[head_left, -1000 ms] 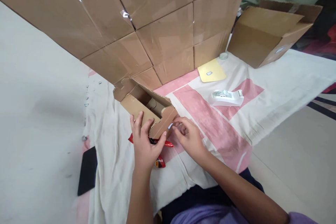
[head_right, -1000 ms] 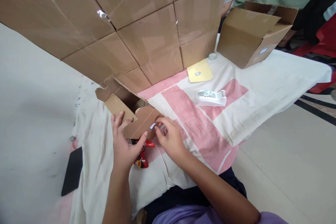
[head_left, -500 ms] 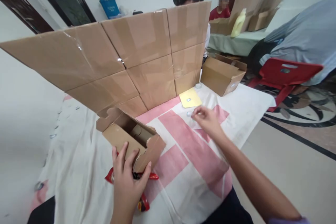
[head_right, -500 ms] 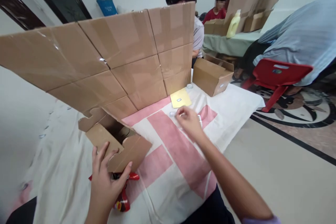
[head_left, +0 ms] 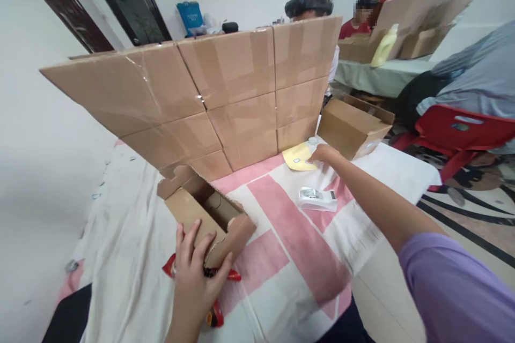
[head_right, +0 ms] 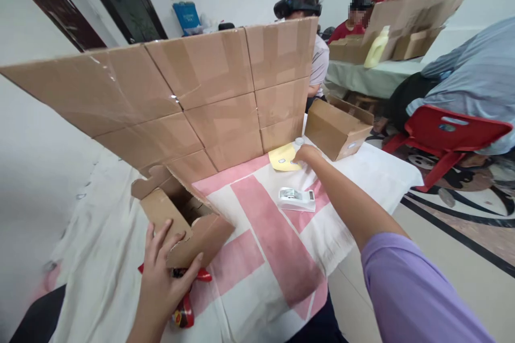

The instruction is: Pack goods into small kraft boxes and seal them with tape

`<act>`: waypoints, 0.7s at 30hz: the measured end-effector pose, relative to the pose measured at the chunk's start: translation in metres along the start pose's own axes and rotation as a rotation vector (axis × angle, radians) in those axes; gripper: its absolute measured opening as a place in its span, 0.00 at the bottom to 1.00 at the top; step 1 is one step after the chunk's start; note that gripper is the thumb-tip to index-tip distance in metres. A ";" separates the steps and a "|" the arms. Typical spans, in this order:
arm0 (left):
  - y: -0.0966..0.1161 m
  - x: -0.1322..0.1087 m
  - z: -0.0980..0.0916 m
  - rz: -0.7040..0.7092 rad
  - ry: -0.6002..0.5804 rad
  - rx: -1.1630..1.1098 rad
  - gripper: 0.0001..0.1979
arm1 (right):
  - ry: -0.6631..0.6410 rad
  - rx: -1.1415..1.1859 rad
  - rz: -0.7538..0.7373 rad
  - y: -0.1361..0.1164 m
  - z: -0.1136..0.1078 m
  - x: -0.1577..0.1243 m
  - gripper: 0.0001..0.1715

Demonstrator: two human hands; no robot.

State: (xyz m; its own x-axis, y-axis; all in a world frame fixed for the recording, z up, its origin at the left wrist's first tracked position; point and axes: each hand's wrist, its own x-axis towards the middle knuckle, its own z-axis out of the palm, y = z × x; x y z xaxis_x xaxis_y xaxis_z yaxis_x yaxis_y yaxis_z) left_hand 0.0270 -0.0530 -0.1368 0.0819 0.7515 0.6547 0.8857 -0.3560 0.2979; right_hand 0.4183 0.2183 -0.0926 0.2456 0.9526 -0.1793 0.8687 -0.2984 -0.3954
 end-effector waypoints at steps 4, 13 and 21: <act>0.001 -0.001 -0.002 -0.022 -0.011 -0.001 0.23 | 0.031 -0.092 -0.015 0.000 0.001 -0.020 0.13; -0.002 -0.008 0.003 -0.011 0.011 -0.082 0.34 | -0.089 0.432 -0.757 -0.040 0.060 -0.175 0.07; -0.020 0.032 -0.043 0.186 -0.156 -0.138 0.32 | -0.454 0.398 -0.834 -0.088 0.130 -0.286 0.15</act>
State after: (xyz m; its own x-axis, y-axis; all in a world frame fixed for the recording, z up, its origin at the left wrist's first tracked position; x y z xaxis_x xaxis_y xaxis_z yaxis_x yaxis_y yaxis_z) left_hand -0.0080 -0.0463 -0.0921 0.3163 0.7384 0.5955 0.7789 -0.5605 0.2813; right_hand 0.2165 -0.0352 -0.1234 -0.6275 0.7786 -0.0021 0.4632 0.3711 -0.8048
